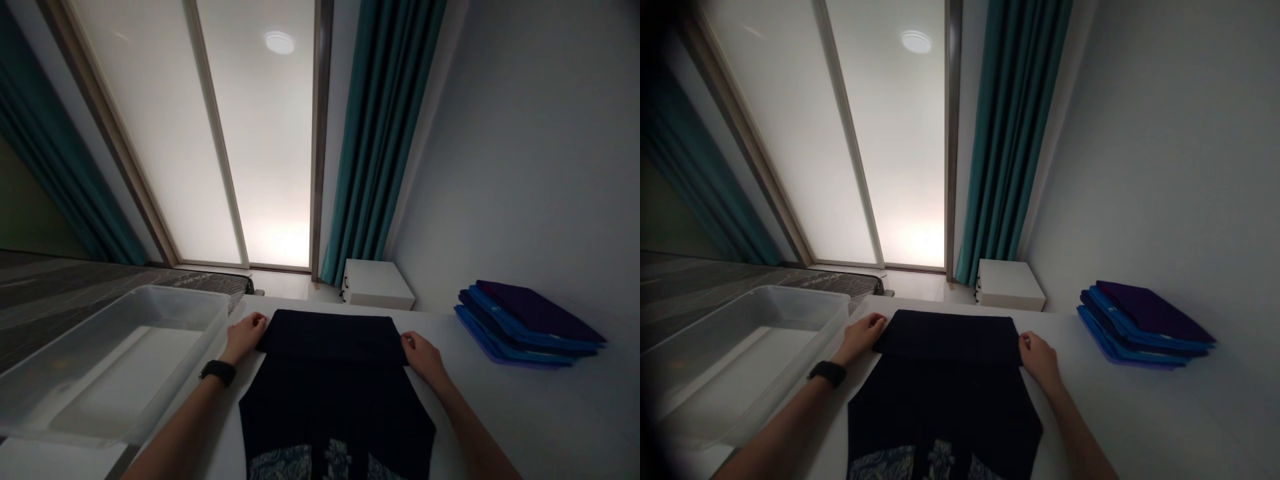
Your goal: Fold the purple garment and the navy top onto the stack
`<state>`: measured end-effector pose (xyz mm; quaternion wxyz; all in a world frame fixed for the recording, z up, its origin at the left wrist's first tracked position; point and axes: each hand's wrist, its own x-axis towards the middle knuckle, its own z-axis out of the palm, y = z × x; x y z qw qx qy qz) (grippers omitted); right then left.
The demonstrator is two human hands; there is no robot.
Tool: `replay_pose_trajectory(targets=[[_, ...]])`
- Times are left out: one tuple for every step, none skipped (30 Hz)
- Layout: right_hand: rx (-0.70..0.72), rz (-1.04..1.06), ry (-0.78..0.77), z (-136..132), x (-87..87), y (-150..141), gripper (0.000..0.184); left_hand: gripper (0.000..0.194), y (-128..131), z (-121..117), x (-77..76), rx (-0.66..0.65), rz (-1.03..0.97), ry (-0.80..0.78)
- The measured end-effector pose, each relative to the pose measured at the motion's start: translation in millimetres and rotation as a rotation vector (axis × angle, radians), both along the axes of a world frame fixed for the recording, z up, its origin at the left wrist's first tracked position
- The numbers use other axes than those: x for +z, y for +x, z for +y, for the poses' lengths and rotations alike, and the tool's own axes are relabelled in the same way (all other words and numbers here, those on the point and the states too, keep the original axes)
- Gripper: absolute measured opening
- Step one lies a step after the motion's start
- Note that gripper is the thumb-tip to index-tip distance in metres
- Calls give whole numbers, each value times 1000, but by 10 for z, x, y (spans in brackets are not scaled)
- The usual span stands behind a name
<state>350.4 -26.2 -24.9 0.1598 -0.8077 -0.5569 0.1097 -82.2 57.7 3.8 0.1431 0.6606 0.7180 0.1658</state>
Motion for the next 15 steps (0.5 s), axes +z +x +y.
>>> replay_pose_trajectory(targets=[[-6,11,-5,52,13,14,30,33,18,51,7,6,11,7],[-11,20,-10,107,23,27,30,34,38,101,13,9,17,12],[-15,30,-16,164,33,38,29,35,59,148,19,10,20,17],[-19,40,-23,222,41,46,29,35,81,193,23,11,23,21],[-23,48,-29,278,49,51,28,36,102,235,25,11,27,23],[-28,54,-35,334,56,53,28,37,124,273,26,9,30,22],[-34,57,-40,387,61,51,28,38,146,309,25,6,33,22],[-40,57,-45,437,66,46,29,39,167,341,22,2,35,21],[-48,55,-50,485,69,37,29,41,187,368,18,-3,36,21],[-55,51,-56,528,70,24,30,42,206,391,12,-8,37,21],[-60,46,-62,568,71,10,31,44,224,409,6,-15,36,22],[-63,41,-68,603,70,-6,33,45,239,423,-1,-24,35,25],[-64,35,-74,632,69,-23,35,45,251,432,-7,-35,33,29],[-64,29,-80,655,67,-40,36,45,259,437,-13,-47,31,33],[-63,23,-85,672,66,-56,38,45,262,440,-18,-58,29,38]])
